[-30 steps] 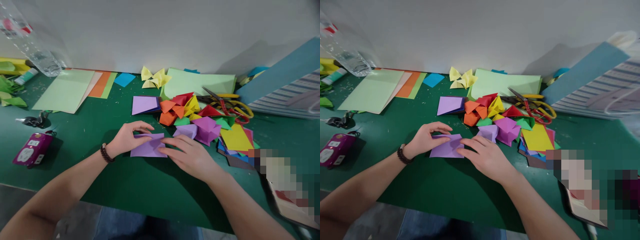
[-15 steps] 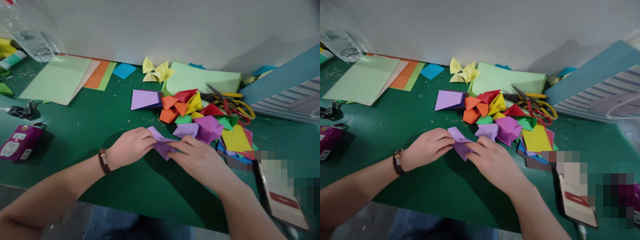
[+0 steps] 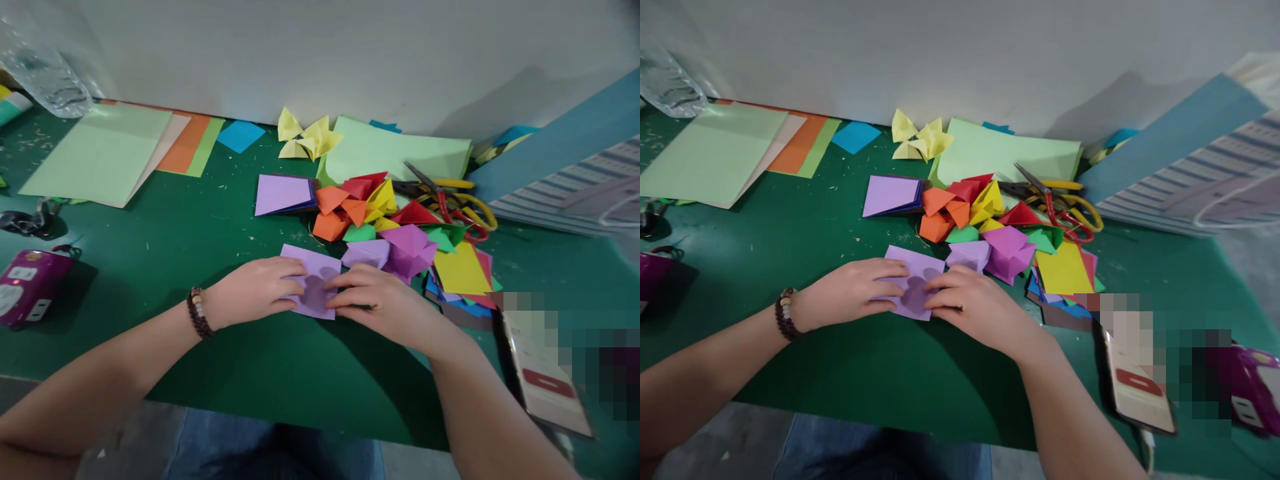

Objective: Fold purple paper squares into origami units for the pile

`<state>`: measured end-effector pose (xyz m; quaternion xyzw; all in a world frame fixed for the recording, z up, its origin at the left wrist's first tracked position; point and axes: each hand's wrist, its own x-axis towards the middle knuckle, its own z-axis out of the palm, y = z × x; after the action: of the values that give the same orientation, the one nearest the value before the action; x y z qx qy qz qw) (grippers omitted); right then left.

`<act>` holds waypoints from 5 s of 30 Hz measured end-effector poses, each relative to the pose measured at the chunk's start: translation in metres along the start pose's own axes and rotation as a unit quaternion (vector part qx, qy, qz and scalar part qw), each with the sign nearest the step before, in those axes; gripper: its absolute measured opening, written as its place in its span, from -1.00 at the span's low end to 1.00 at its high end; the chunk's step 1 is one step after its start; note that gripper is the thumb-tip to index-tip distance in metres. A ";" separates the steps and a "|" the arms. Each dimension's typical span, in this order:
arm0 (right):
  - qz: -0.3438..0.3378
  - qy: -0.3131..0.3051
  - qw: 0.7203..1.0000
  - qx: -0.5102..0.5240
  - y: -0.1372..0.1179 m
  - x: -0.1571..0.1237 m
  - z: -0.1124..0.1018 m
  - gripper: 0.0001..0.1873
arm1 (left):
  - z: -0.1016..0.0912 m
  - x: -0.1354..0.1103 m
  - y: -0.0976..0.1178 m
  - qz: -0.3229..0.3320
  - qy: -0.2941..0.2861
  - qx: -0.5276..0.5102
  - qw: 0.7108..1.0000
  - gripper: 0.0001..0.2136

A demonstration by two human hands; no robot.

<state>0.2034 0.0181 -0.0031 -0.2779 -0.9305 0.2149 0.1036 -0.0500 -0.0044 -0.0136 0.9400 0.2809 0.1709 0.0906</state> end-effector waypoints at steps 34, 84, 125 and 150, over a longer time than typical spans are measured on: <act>0.221 0.104 0.969 0.038 -0.022 0.025 0.020 -0.86 | -0.014 0.004 -0.006 0.010 -0.081 -0.125 0.989 -0.83; -0.009 0.102 0.992 -0.072 -0.030 0.019 0.034 -0.81 | -0.019 0.008 -0.003 -0.033 -0.117 -0.139 0.983 -0.98; 0.292 0.201 0.899 0.257 -0.041 -0.003 0.050 -0.90 | -0.001 -0.001 0.078 -0.145 -0.150 0.164 0.964 -0.18; 0.306 0.261 0.902 0.158 -0.022 0.011 0.044 -0.88 | 0.002 -0.006 0.065 -0.107 -0.150 0.142 0.972 -0.13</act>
<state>0.1704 -0.0071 -0.0318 -0.5752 -0.6931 0.3000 0.3144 -0.0215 -0.0618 0.0008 0.9225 0.3849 -0.0247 0.0149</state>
